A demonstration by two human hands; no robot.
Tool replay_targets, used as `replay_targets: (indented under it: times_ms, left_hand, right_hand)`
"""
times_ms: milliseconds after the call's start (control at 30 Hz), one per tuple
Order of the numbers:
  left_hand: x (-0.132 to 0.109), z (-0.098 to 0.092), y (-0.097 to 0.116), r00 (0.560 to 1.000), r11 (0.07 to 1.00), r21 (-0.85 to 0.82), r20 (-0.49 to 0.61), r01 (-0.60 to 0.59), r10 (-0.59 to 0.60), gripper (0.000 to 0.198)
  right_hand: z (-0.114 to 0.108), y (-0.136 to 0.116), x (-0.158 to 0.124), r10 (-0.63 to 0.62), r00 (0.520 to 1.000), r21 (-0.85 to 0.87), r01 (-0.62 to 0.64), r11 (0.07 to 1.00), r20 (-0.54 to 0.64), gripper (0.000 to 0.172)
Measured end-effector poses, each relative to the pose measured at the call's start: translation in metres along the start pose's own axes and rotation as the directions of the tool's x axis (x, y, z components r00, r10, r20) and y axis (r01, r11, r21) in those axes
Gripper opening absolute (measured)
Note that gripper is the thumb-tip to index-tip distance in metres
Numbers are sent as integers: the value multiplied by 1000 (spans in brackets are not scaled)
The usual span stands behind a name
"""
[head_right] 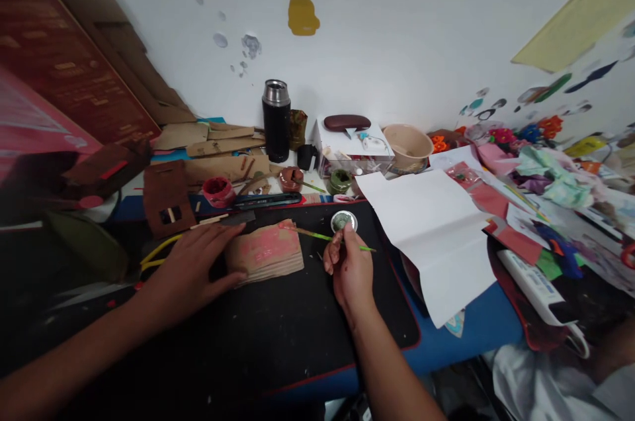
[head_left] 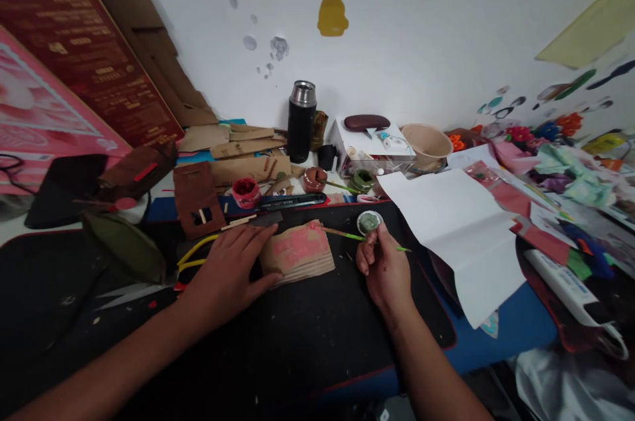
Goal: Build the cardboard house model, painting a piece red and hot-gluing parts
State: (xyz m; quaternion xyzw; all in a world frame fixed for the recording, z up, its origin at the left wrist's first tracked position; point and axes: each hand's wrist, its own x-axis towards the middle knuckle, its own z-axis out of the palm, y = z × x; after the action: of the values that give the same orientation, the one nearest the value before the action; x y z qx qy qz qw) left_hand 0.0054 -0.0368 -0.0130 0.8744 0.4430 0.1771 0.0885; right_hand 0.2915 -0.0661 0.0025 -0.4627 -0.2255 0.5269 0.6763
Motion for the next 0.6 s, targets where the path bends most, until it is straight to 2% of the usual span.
replay_targets:
  times_ms: [133,267,400,500,600]
  left_hand:
    - [1,7,2,999,999,4,11,-43,43,68]
    - [-2,14,-3,998,998,13,-26,-59,59,61]
    - [-5,16,-7,993,995,9,-59,-97,98,62]
    - [-6,18,-8,993,995,9,-76,-95,96,65]
    - [-7,19,-7,991,995,5,-88,-98,98,66]
  right_hand:
    - [5,0,-5,-26,999,-83,27,996,23,56]
    - [2,-4,-8,-52,996,-168,62,984,68,53]
    - [-1,-11,-11,-68,992,-256,93,962,106,52]
    - [2,-14,-15,-77,984,-376,132,917,158,55]
    - [6,-13,-20,-111,970,-526,211,824,216,56]
